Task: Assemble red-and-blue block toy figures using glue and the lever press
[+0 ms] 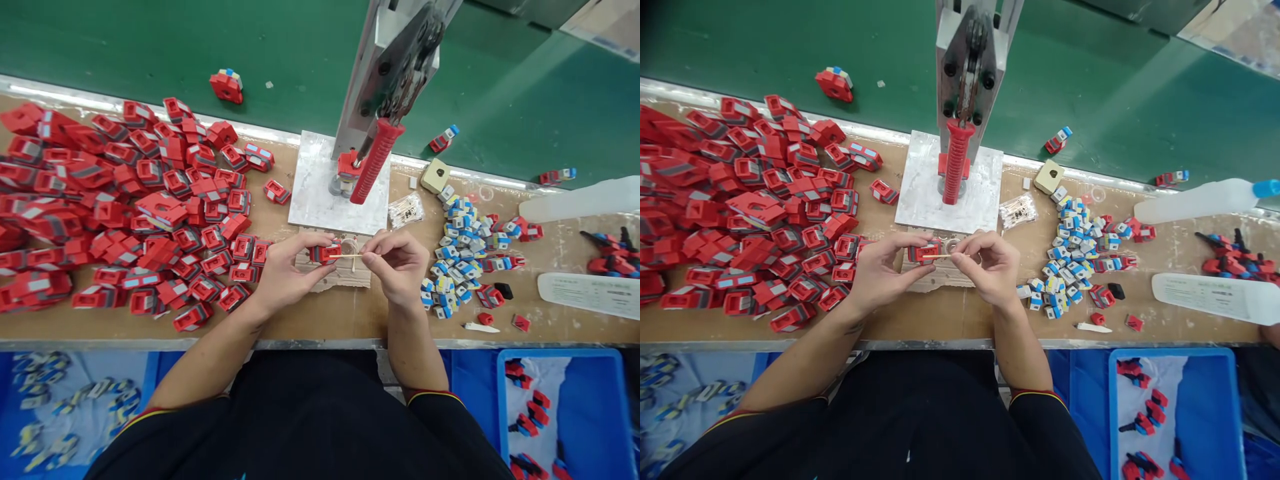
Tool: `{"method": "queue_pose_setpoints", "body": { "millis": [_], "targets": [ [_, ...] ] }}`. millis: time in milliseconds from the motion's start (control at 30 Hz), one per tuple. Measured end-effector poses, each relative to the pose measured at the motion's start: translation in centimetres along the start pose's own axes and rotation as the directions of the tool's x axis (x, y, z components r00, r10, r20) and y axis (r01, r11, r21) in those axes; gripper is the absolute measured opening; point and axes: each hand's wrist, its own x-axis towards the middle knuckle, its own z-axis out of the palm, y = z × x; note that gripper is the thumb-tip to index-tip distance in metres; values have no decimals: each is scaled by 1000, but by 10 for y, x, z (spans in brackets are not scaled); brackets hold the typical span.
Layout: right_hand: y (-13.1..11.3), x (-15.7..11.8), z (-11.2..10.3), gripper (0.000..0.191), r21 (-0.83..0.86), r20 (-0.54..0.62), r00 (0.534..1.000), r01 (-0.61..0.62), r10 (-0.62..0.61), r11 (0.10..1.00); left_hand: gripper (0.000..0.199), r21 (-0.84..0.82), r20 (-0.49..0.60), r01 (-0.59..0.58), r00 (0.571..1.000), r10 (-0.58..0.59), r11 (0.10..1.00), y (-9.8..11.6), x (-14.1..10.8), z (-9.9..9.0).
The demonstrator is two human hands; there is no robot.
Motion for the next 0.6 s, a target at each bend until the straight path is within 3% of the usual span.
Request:
{"method": "queue_pose_setpoints", "body": {
  "millis": [200, 600],
  "targets": [
    [-1, -1, 2, 36, -59, 13, 998, -59, 60, 997, 29, 0, 17, 25, 1000, -25, 1000, 0, 0, -1],
    [-2, 0, 1, 35, -72, 40, 998, -52, 55, 996, 27, 13, 6, 28, 1000, -29, 1000, 2, 0, -1]
  ]
}}
